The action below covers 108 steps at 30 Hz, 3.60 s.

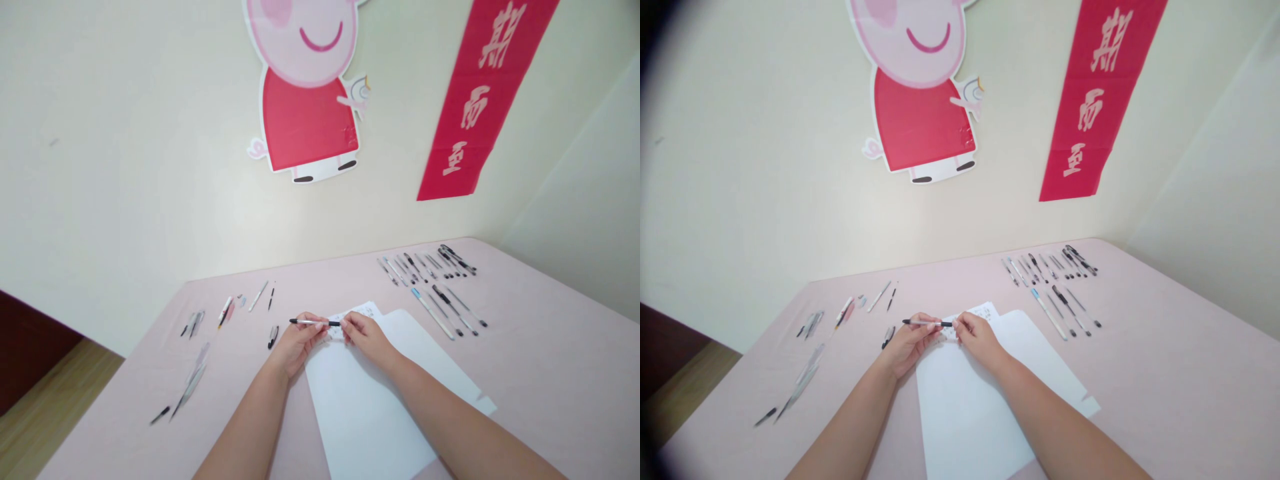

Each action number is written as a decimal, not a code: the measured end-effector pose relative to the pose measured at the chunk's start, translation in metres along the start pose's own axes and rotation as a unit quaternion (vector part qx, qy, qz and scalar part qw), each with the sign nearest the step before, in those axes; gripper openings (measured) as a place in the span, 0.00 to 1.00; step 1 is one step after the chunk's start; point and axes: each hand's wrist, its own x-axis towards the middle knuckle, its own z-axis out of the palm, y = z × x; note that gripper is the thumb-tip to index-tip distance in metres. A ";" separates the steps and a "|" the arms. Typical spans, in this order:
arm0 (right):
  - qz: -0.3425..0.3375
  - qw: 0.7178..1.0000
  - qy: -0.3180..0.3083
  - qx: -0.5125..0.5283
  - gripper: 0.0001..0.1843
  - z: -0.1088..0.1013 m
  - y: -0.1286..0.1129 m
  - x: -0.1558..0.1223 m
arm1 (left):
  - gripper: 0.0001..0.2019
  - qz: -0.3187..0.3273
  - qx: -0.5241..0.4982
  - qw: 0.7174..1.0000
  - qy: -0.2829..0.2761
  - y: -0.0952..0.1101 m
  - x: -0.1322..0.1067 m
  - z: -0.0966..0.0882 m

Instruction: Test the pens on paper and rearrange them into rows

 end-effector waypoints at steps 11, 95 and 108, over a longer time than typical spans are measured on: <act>0.015 0.999 -0.003 0.032 0.17 0.000 0.005 0.001 | 0.08 0.000 0.003 1.000 0.007 0.002 -0.001 0.003; 0.001 0.990 -0.017 -0.138 0.04 0.009 0.000 -0.009 | 0.15 0.182 0.580 0.792 -0.063 -0.007 0.004 -0.003; -0.002 0.989 -0.016 -0.144 0.05 0.011 0.003 -0.009 | 0.15 0.187 0.580 0.790 -0.066 -0.008 0.004 -0.005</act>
